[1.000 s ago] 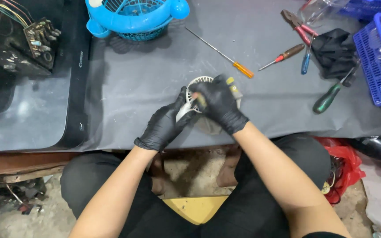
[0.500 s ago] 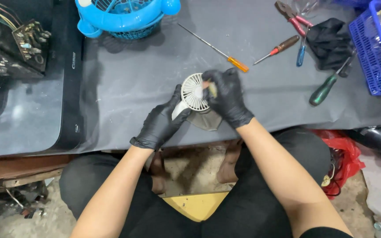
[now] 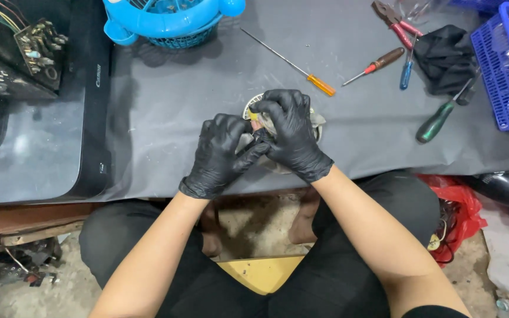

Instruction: Disassembling and cleaning the components of a small handheld electric fan using tools and a cloth.

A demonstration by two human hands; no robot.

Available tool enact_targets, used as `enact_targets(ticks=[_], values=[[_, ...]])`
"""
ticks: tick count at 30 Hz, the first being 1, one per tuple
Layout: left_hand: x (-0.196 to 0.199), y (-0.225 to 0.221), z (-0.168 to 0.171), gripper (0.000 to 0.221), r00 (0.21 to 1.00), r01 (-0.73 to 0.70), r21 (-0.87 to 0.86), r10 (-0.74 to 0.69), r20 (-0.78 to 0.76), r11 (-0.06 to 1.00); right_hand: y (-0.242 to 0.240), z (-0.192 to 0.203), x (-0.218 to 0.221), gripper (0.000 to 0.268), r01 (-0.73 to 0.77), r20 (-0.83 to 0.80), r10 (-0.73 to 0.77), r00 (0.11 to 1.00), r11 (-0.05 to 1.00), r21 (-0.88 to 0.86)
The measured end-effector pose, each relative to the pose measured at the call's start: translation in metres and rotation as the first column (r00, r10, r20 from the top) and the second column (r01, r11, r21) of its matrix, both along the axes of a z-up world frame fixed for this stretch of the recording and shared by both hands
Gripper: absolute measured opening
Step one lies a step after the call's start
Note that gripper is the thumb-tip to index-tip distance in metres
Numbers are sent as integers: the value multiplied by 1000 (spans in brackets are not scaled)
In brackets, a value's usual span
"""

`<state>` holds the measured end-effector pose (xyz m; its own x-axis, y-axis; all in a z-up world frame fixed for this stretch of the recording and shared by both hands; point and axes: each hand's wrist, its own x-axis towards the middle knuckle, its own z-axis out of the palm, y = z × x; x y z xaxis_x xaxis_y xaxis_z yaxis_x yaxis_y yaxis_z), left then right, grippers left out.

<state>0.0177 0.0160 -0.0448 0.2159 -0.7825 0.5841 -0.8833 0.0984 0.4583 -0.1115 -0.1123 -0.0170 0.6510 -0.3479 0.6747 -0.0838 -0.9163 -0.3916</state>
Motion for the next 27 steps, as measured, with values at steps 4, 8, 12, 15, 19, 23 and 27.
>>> enact_targets(ticks=[4, 8, 12, 15, 19, 23, 27], values=[[-3, -1, -6, 12, 998, 51, -91, -47, 53, 995, 1, -5, -1, 25, -95, -39, 95, 995, 995, 4], [-9, 1, 3, 12, 932, 87, -51, -100, -350, 995, -4, -12, -2, 22, -236, 18, 236, 972, 972, 11], [-5, 4, 13, 29, 664, 224, 91, -84, -743, 970, -8, -28, -4, 22, -337, 71, 333, 940, 941, 46], [-4, 0, 11, 39, 584, 283, 122, -70, -809, 951, -5, -33, -5, 20, -399, 78, 397, 915, 917, 15], [15, 1, -11, 27, 692, 154, 226, 59, -719, 962, 0, -22, -10, 19, -416, 137, 411, 901, 910, 3], [0, 17, 76, 11, 789, 306, 517, 91, -608, 799, -31, 1, -15, 21, -303, 161, 283, 946, 945, 121], [-33, 27, 67, 18, 799, 560, 608, -174, -575, 563, -40, 4, -19, 13, -248, 156, 213, 965, 932, 265]])
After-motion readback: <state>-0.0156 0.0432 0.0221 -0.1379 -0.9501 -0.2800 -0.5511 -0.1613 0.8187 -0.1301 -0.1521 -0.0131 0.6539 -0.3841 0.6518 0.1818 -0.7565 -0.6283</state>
